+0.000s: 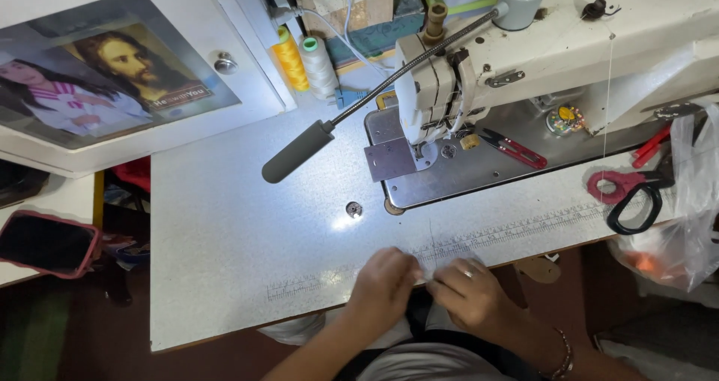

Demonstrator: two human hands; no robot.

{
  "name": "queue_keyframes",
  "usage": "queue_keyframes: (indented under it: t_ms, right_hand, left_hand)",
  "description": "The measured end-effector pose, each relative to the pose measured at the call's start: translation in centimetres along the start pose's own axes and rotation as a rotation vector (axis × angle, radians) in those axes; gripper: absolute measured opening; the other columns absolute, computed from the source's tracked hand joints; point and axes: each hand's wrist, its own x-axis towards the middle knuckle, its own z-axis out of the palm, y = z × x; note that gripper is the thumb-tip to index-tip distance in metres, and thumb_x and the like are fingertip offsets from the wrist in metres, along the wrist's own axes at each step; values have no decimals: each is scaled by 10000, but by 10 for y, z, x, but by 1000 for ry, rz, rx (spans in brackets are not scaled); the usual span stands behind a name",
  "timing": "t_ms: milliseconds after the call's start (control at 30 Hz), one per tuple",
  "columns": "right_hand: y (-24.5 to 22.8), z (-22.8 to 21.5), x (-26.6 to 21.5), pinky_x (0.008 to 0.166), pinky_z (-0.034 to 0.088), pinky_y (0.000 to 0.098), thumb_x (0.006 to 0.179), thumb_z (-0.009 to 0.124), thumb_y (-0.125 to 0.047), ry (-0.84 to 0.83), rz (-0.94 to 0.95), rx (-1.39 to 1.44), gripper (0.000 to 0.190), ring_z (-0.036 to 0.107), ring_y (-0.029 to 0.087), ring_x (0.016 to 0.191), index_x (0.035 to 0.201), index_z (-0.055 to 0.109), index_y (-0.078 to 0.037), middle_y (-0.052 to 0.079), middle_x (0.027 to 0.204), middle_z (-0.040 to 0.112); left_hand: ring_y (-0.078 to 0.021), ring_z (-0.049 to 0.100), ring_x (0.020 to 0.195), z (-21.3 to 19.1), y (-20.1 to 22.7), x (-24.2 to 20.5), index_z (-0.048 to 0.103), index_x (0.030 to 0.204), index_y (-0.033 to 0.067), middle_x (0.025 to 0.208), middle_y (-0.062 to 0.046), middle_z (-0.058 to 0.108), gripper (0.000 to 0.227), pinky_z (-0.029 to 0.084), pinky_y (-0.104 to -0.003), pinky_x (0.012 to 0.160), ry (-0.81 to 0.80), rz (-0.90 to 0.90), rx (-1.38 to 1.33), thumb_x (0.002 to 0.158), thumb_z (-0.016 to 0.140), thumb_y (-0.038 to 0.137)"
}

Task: Threading an industrial sewing machine and preparing the bobbin for operation.

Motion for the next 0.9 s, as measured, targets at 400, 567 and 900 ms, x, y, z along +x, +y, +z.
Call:
queue_keyframes:
  t_ms: [400, 567, 900]
  right_hand:
    - [25, -59, 210, 545, 545, 316, 886, 676, 100, 548, -24, 262, 192, 643, 201, 624, 854, 751, -74, 87, 909, 711]
    - [43, -41, 173, 703, 617, 362, 887, 686, 57, 291, -110, 36, 127, 748, 316, 824, 895, 771, -37, 163, 941, 738]
    - [18, 17, 24, 1125, 252, 691, 991, 416, -666, -585, 142, -47, 708, 347, 501, 1427, 1507, 477, -185, 251, 1553, 408]
  left_hand:
    - [-271, 754, 805, -73, 0, 70, 683, 1150, -11, 940, -126, 777, 214, 600, -367, 692, 559, 82, 105, 940, 670, -49]
    - [-443, 607, 1208, -55, -47, 57, 602, 1366, -2, 1259, -205, 690, 571, 418, -569, 1071, 236, -70, 218, 839, 789, 110]
    - [-257, 656, 777, -65, -64, 24, 711, 1232, 77, 676, 9, 704, 518, 460, -429, 877, 237, -378, 351, 775, 867, 266]
